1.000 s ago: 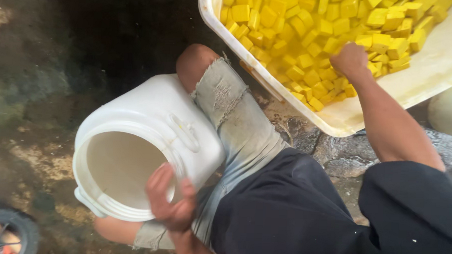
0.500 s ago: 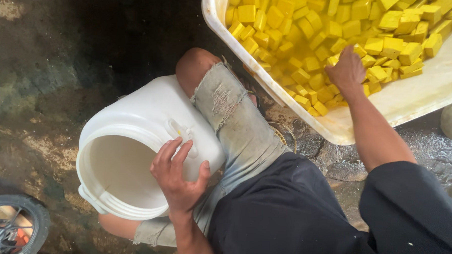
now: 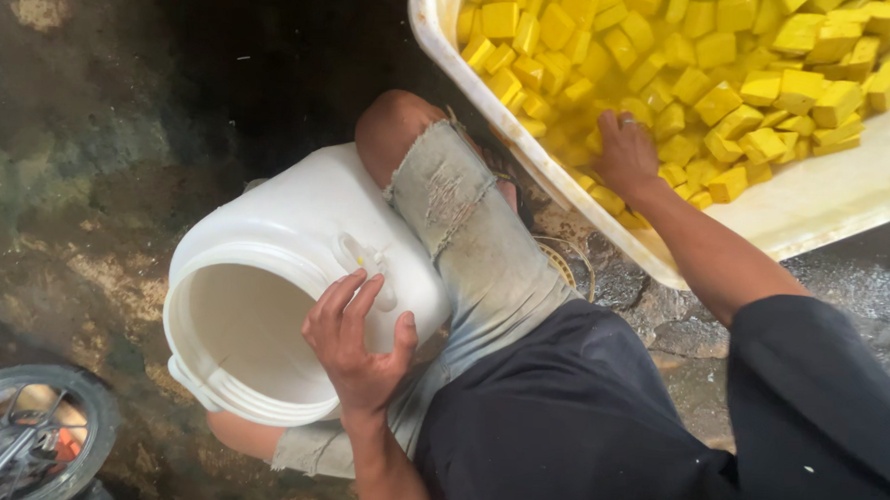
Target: The person sits on the ground and transfers yellow blocks by hand from a large white tub into a white plastic bucket, placing and arranging them inside the bucket. They repeatedly grab handfuls of blocks from the tub and pack them into the bucket throughout the clip.
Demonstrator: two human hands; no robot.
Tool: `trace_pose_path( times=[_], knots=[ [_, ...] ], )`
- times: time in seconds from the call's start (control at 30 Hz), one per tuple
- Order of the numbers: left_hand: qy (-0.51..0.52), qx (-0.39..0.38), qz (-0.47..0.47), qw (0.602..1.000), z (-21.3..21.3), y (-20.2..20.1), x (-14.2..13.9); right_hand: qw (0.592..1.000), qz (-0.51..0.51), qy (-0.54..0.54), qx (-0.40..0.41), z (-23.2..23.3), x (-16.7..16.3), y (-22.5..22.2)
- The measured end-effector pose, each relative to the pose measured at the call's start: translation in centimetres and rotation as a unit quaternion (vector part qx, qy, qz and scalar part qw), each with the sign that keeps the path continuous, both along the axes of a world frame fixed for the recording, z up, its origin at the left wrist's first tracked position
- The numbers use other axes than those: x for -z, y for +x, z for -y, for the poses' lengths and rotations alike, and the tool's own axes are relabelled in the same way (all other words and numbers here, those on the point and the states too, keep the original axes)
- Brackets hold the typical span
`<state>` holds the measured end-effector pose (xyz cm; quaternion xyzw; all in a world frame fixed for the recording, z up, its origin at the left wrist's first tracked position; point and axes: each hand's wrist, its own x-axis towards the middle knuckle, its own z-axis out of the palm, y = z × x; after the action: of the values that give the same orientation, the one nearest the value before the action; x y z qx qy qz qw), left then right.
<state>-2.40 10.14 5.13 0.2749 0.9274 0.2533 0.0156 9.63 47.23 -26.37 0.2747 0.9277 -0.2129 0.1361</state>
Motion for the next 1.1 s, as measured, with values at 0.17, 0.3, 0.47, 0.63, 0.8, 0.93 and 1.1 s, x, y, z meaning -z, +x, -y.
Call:
trace_pose_path(
  times=[0.17, 0.3, 0.47, 0.63, 0.8, 0.93, 1.1],
  knots=[
    [-0.002, -0.002, -0.008, 1.000, -0.2, -0.3, 0.1, 0.997, -0.013, -0.061, -0.047, -2.1, 0.5, -1.2],
    [-0.004, -0.007, -0.009, 1.000, -0.4, -0.4, 0.3, 0.950, 0.043, -0.263, 0.160, -7.7, -2.0, -3.3],
    [-0.008, -0.011, -0.007, 1.000, -0.7, -0.4, 0.4, 0.911, -0.200, -0.219, 0.286, -13.8, -3.5, -6.4],
    [-0.009, -0.012, -0.004, 1.000, -1.0, -0.4, 0.4, 0.920, -0.326, -0.009, 0.216, -12.9, -1.1, -9.7],
    [-0.011, -0.020, 0.003, 1.000, -0.9, -0.2, 0.6, 0.907, -0.251, -0.142, 0.307, -11.6, -0.6, -10.7],
    [-0.013, -0.019, 0.000, 1.000, -0.9, -0.2, 0.7, 0.884, -0.203, -0.237, 0.347, -11.4, -1.1, -10.7],
    [-0.012, -0.017, 0.001, 1.000, -1.1, -0.3, 0.5, 0.862, -0.230, -0.220, 0.395, -9.6, -0.7, -11.1]
  ],
)
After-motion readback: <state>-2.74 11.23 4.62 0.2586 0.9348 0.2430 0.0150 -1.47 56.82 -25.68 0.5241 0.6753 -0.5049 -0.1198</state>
